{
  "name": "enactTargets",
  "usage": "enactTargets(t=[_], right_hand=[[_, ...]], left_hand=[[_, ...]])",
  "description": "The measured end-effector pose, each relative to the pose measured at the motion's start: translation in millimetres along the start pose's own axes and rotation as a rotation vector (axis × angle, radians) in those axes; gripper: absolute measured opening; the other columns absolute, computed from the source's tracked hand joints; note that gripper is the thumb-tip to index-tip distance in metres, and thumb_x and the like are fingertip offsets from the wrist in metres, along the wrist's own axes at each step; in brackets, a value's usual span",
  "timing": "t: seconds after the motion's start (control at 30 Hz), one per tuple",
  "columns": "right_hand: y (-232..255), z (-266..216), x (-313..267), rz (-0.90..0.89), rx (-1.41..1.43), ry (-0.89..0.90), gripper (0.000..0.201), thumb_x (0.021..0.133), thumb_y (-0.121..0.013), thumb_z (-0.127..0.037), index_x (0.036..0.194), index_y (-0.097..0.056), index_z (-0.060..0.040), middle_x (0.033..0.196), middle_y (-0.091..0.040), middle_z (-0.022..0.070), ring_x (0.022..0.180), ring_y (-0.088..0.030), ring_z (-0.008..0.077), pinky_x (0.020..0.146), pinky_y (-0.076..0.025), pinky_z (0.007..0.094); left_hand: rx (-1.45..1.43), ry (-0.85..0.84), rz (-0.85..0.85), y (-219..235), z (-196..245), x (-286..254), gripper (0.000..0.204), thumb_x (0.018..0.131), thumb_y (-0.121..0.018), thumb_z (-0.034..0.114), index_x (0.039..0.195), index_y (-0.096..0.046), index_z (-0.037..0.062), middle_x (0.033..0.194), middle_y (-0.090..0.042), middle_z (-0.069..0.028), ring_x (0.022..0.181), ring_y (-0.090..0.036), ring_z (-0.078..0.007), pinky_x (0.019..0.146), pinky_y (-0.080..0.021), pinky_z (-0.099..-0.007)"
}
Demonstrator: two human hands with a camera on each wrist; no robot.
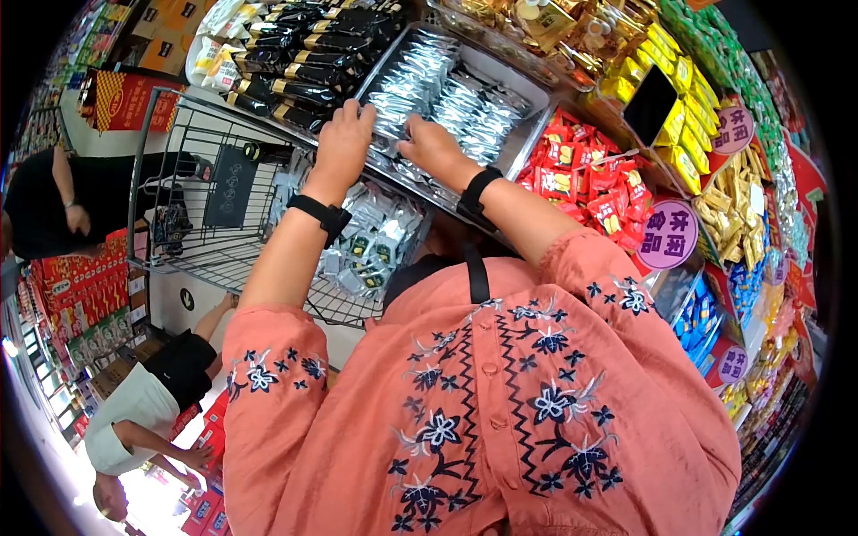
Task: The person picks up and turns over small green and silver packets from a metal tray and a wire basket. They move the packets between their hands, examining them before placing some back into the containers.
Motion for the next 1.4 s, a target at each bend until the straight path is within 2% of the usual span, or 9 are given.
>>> enactTargets(t=[0.13,0.23,0.37,0.53,1.03,1.13,1.27,1.37,1.4], right_hand=[[-0.8,-2.6,0.8,0.034,0.015,0.016,0.036,0.083,-0.067,-0.019,0.102,-0.049,0.0058,0.080,-0.065,0.0280,0.079,-0.065,0.0446,0.072,-0.051,0.0509],[-1.3,-5.3,-0.2,0.055,0.013,0.031,0.035,0.083,-0.066,-0.018,0.101,-0.046,0.0045,0.078,-0.065,0.0275,0.076,-0.065,0.0447,0.069,-0.051,0.0510],[-0.2,-11.8,-0.2,0.074,-0.064,0.052,0.032,0.084,-0.064,-0.016,0.101,-0.044,0.0030,0.076,-0.065,0.0259,0.072,-0.065,0.0444,0.065,-0.051,0.0515],[-1.8,-14.7,1.0,0.083,-0.142,0.106,0.030,0.085,-0.063,-0.016,0.101,-0.045,0.0025,0.075,-0.065,0.0243,0.071,-0.065,0.0431,0.064,-0.052,0.0512],[-2.1,-13.1,1.5,0.054,0.001,0.150,0.026,0.086,-0.060,-0.017,0.109,-0.052,-0.0058,0.084,-0.066,0.0225,0.079,-0.064,0.0431,0.069,-0.049,0.0516],[-4.6,-10.0,1.7,0.017,0.020,0.134,0.030,0.087,-0.059,-0.017,0.114,-0.055,-0.0056,0.088,-0.067,0.0237,0.083,-0.064,0.0430,0.072,-0.049,0.0508],[3.7,-6.9,-1.1,-0.023,0.031,0.132,0.036,0.086,-0.060,-0.019,0.120,-0.056,-0.0070,0.089,-0.068,0.0231,0.083,-0.066,0.0416,0.073,-0.051,0.0481],[18.9,-12.9,-6.0,-0.026,0.120,0.073,0.039,0.086,-0.060,-0.020,0.122,-0.056,-0.0058,0.087,-0.069,0.0226,0.080,-0.067,0.0406,0.072,-0.052,0.0457],[21.2,-7.9,-4.2,-0.030,0.109,0.027,0.037,0.087,-0.061,-0.020,0.120,-0.056,-0.0046,0.085,-0.069,0.0195,0.076,-0.069,0.0329,0.069,-0.054,0.0409]], left_hand=[[0.060,0.076,0.008,-2.3,2.0,-2.8,0.018,0.080,-0.059,0.004,0.095,-0.050,0.0077,0.088,-0.053,-0.0091,0.079,-0.063,-0.0247,0.061,-0.053,-0.0310],[0.076,0.179,-0.160,-17.1,0.4,-8.3,0.035,0.079,-0.073,0.017,0.098,-0.046,0.0052,0.089,-0.062,-0.0128,0.081,-0.066,-0.0287,0.064,-0.054,-0.0373],[0.156,0.236,-0.152,-20.3,6.9,-8.5,0.037,0.078,-0.075,0.024,0.094,-0.046,0.0066,0.069,-0.063,-0.0080,0.071,-0.067,-0.0252,0.063,-0.049,-0.0381],[0.098,0.222,-0.040,-23.4,9.3,-13.8,0.033,0.078,-0.074,0.021,0.092,-0.048,0.0071,0.073,-0.064,-0.0089,0.073,-0.066,-0.0278,0.069,-0.045,-0.0410],[0.036,0.272,-0.147,-24.4,24.4,-20.1,0.027,0.081,-0.071,0.033,0.084,-0.067,0.0066,0.078,-0.069,-0.0122,0.083,-0.065,-0.0290,0.082,-0.041,-0.0442],[-0.043,0.256,-0.193,-29.8,24.2,-23.8,0.023,0.082,-0.067,0.029,0.083,-0.068,0.0053,0.080,-0.070,-0.0107,0.082,-0.065,-0.0290,0.084,-0.040,-0.0458],[0.001,0.256,-0.099,-19.4,27.4,-32.5,0.028,0.081,-0.071,0.034,0.083,-0.066,0.0060,0.083,-0.068,-0.0107,0.086,-0.062,-0.0278,0.085,-0.041,-0.0432],[-0.190,0.289,0.086,25.2,18.9,-41.3,0.022,0.081,-0.071,0.027,0.084,-0.065,0.0066,0.085,-0.066,-0.0117,0.087,-0.061,-0.0300,0.082,-0.044,-0.0432],[-0.263,0.311,0.144,41.2,13.2,-47.8,0.020,0.081,-0.070,0.026,0.084,-0.065,0.0065,0.085,-0.066,-0.0119,0.087,-0.061,-0.0308,0.081,-0.045,-0.0431]])
Point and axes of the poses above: each hand's wrist, its own x-axis towards the middle knuckle, its own y-axis out of the back of the hand, z = x × y, the point moved 5 cm from there along x, towards the middle knuckle
